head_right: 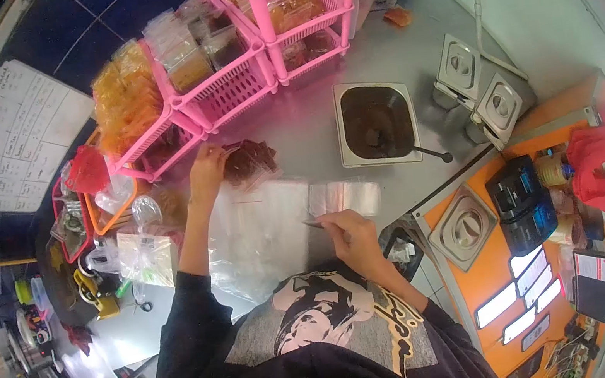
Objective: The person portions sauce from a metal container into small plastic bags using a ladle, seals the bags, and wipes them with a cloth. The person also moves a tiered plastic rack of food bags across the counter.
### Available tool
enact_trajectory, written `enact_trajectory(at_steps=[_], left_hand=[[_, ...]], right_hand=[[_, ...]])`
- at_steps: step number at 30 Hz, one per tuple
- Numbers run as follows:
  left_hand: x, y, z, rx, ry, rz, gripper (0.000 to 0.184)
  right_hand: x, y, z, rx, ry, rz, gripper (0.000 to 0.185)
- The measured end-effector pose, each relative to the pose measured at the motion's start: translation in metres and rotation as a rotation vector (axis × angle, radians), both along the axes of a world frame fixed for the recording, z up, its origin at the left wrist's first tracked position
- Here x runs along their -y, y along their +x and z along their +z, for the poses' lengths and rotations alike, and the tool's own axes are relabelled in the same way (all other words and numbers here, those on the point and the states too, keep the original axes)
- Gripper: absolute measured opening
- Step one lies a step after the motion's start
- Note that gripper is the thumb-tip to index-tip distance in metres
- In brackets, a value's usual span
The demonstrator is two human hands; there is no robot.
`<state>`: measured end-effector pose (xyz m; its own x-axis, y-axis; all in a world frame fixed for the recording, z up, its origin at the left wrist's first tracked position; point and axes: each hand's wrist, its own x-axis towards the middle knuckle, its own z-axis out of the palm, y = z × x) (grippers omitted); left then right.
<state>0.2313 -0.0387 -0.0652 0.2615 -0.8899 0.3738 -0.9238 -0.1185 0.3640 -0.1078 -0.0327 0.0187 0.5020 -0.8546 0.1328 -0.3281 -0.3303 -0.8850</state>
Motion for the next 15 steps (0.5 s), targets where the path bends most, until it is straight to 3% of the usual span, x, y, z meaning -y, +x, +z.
enact_trajectory(at_steps=[3, 7, 11, 15], left_hand=[[-0.008, 0.006, 0.018, -0.063, -0.094, -0.035, 0.018], [-0.029, -0.019, 0.058, -0.121, -0.128, 0.038, 0.021], [-0.052, -0.061, 0.100, -0.341, -0.098, 0.083, 0.022], [-0.065, -0.096, 0.104, -0.556, -0.024, 0.020, 0.028]], right_hand=[[0.004, 0.004, -0.003, 0.070, -0.236, 0.069, 0.019], [0.003, 0.012, -0.009, 0.105, -0.173, 0.101, 0.018], [0.006, 0.030, -0.021, 0.237, -0.122, 0.198, 0.014], [0.012, 0.055, -0.027, 0.283, 0.053, 0.278, 0.010]])
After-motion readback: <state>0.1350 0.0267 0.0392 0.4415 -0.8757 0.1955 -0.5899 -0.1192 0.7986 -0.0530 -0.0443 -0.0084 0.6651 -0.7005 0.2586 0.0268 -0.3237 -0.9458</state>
